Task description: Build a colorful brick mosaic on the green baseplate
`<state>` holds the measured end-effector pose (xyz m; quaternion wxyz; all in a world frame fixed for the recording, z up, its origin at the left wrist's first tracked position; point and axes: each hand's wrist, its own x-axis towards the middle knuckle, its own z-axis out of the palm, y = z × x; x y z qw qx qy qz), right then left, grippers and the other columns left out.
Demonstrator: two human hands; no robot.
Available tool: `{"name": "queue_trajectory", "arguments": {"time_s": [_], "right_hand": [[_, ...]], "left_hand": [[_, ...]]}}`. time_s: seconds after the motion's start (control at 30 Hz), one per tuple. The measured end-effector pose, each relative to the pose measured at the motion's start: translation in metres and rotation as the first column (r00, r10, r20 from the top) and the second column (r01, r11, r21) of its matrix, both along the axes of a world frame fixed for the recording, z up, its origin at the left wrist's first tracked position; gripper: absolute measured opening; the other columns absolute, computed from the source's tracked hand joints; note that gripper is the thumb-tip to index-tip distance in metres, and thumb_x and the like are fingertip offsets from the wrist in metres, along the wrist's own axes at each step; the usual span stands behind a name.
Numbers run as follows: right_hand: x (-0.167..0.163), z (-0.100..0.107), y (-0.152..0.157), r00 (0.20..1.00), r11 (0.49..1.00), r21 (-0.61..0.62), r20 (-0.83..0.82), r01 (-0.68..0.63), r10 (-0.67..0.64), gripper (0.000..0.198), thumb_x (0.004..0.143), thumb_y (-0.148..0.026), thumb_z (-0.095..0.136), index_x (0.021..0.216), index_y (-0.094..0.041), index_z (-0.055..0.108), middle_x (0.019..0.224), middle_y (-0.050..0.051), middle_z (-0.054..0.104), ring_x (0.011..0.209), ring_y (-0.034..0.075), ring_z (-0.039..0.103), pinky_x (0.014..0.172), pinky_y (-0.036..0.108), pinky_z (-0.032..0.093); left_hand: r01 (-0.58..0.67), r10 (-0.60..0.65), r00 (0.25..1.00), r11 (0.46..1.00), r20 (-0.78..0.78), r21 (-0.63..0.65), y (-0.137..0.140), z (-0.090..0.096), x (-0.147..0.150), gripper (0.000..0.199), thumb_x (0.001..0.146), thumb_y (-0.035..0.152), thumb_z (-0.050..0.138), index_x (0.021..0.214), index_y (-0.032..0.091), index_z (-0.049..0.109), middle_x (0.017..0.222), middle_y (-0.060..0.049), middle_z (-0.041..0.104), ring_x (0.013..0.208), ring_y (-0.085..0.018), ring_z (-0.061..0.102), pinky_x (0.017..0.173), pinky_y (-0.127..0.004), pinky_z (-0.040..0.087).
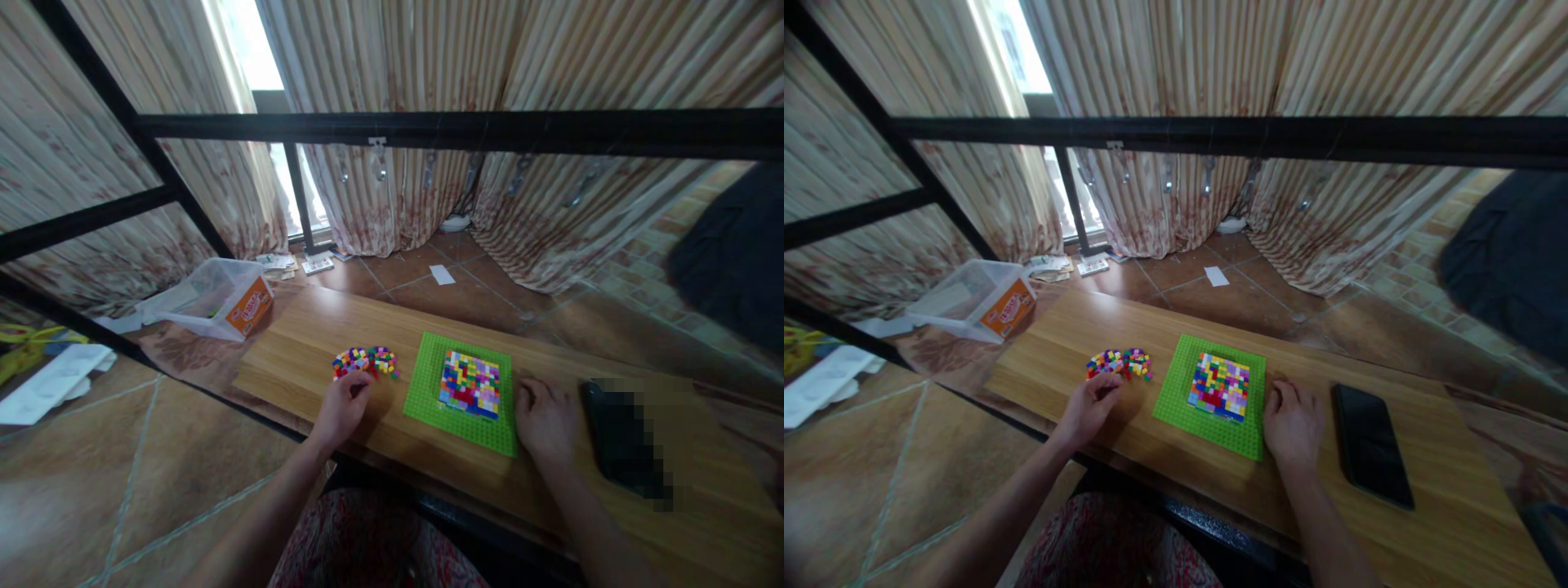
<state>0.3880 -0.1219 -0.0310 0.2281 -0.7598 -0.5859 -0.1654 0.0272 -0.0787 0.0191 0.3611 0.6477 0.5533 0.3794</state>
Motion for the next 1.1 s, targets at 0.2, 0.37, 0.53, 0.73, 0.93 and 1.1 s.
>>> {"name": "queue_trajectory", "arguments": {"time_s": [0.2,0.37,0.53,0.73,0.93,1.1], "right_hand": [[-0.001,0.003,-0.001,0.999,1.000,0.008,0.025,-0.024,0.024,0.030,0.087,-0.025,0.041,0.097,-0.013,0.066,0.100,0.016,0.068,0.096,0.028,0.056,0.086,0.043,0.041],[0.001,0.000,0.000,0.999,1.000,-0.002,0.034,-0.023,0.023,0.030,0.086,-0.025,0.041,0.098,-0.013,0.066,0.100,0.016,0.068,0.095,0.028,0.057,0.086,0.043,0.041],[0.002,-0.001,0.000,1.000,1.000,0.015,0.025,-0.018,0.018,0.030,0.086,-0.025,0.042,0.097,-0.014,0.067,0.100,0.015,0.067,0.095,0.028,0.057,0.086,0.043,0.041],[0.001,-0.001,0.000,1.000,1.000,0.014,0.022,-0.009,0.009,0.031,0.087,-0.027,0.041,0.097,-0.013,0.067,0.100,0.016,0.067,0.096,0.028,0.056,0.088,0.042,0.041],[0.001,-0.001,0.001,1.000,1.000,0.017,0.006,-0.010,0.010,0.028,0.087,-0.025,0.043,0.096,-0.014,0.067,0.101,0.014,0.067,0.096,0.026,0.056,0.088,0.040,0.041],[0.001,-0.002,0.000,1.000,1.000,0.023,0.031,-0.006,0.006,0.028,0.088,-0.024,0.044,0.097,-0.013,0.068,0.102,0.014,0.067,0.096,0.025,0.056,0.088,0.039,0.041]], "left_hand": [[0.046,-0.004,0.955,0.990,-0.297,0.134,0.001,0.008,0.003,0.015,0.084,0.014,0.051,0.083,0.019,0.065,0.083,-0.003,0.067,0.082,-0.017,0.062,0.078,-0.028,0.047],[0.025,0.053,0.813,0.992,-0.580,0.125,0.005,0.015,0.021,0.012,0.087,0.020,0.053,0.090,0.021,0.064,0.094,-0.006,0.065,0.087,-0.020,0.062,0.076,-0.029,0.046],[0.015,0.044,0.750,0.996,-0.659,0.084,0.010,0.018,0.029,0.014,0.089,0.020,0.050,0.089,0.021,0.064,0.102,-0.008,0.064,0.088,-0.021,0.062,0.075,-0.030,0.045],[0.044,0.021,0.763,0.995,-0.647,0.085,0.004,0.021,0.032,0.019,0.093,0.020,0.045,0.087,0.020,0.063,0.095,-0.007,0.066,0.086,-0.020,0.063,0.074,-0.029,0.045],[0.141,-0.094,0.935,0.983,-0.341,0.116,-0.015,0.015,0.056,0.015,0.091,0.018,0.049,0.089,0.022,0.064,0.086,-0.002,0.069,0.082,-0.016,0.064,0.074,-0.026,0.046],[0.186,-0.166,0.970,0.977,-0.179,0.105,-0.024,0.013,0.081,0.016,0.089,0.017,0.052,0.088,0.021,0.067,0.085,-0.002,0.069,0.078,-0.015,0.064,0.071,-0.024,0.047]]}}
